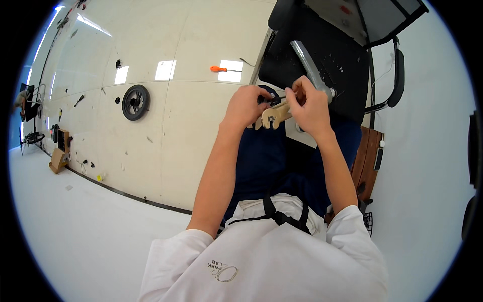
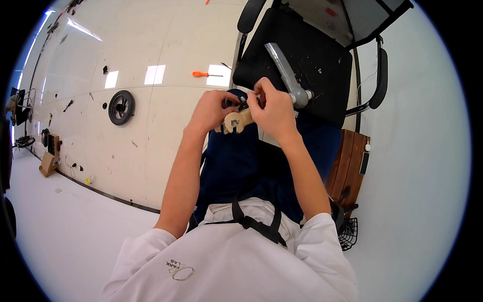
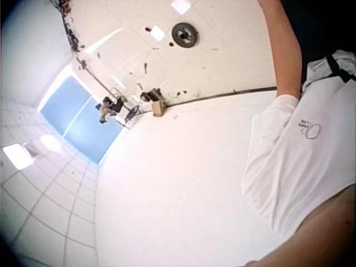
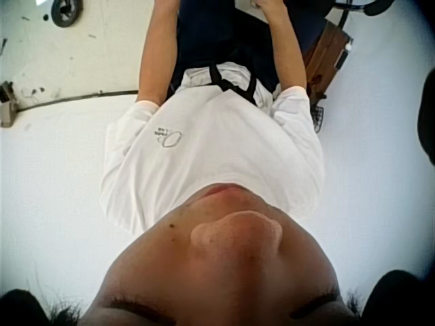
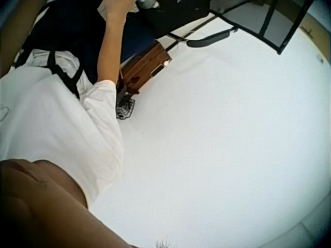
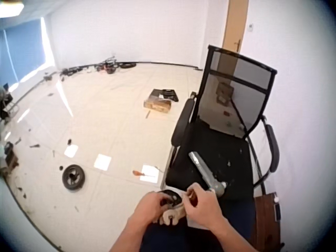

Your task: The person assembles small mechanical components on their lap, using a screwdriver to tighten screws and attach parts to a beige plastic piece. They repeatedly adjust the assembly and handle small screws and tools.

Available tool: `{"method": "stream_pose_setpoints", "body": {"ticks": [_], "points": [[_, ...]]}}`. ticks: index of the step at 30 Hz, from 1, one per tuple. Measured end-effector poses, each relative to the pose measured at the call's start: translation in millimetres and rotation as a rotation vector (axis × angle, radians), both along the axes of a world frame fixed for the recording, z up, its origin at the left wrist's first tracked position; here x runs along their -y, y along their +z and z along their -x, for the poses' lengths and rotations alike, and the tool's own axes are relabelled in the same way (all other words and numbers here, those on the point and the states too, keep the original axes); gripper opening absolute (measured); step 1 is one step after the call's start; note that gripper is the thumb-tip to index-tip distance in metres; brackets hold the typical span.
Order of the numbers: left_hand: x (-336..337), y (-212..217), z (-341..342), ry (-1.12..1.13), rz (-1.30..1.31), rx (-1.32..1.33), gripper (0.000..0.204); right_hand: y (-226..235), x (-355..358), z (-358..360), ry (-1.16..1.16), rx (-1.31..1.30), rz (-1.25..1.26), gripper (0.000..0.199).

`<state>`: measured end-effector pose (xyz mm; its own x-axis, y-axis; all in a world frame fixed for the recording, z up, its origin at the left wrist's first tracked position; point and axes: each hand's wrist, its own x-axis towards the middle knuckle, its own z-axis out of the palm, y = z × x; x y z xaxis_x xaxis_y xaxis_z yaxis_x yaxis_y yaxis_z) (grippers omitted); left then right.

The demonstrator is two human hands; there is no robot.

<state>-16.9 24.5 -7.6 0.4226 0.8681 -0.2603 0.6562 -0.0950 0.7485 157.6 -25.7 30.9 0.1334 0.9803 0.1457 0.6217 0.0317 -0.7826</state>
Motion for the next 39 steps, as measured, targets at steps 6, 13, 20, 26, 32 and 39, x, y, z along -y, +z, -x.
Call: {"method": "stream_pose_setpoints", "body": {"ticks": [6,13,20,26,32,39], "points": [[5,-21,4,0.047,-0.135,0.068,0.022,9,6,-17,0.367,-0.085,0.052,0.022],[0,-9,6,0.079,-0.028,-0.028,0.025,20,-3,-34,0.376,-0.156,0.277,0.028],[-4,-18,9,0.005,0.040,-0.023,0.027,20,-12,-23,0.370,-0.060,0.209,0.023],[-4,-13,8,-0.026,0.027,-0.028,0.029,4,-16,-21,0.196,-0.132,0.234,0.031],[-1,-15,7,-0.025,-0.018,-0.039,0.033,3,-11,-11,0.072,-0.604,0.425,0.036],[-1,-8,6,-0.029,-0.037,-0.071,0.031,4,-22,-14,0.090,-0.802,0.532,0.032]]}}
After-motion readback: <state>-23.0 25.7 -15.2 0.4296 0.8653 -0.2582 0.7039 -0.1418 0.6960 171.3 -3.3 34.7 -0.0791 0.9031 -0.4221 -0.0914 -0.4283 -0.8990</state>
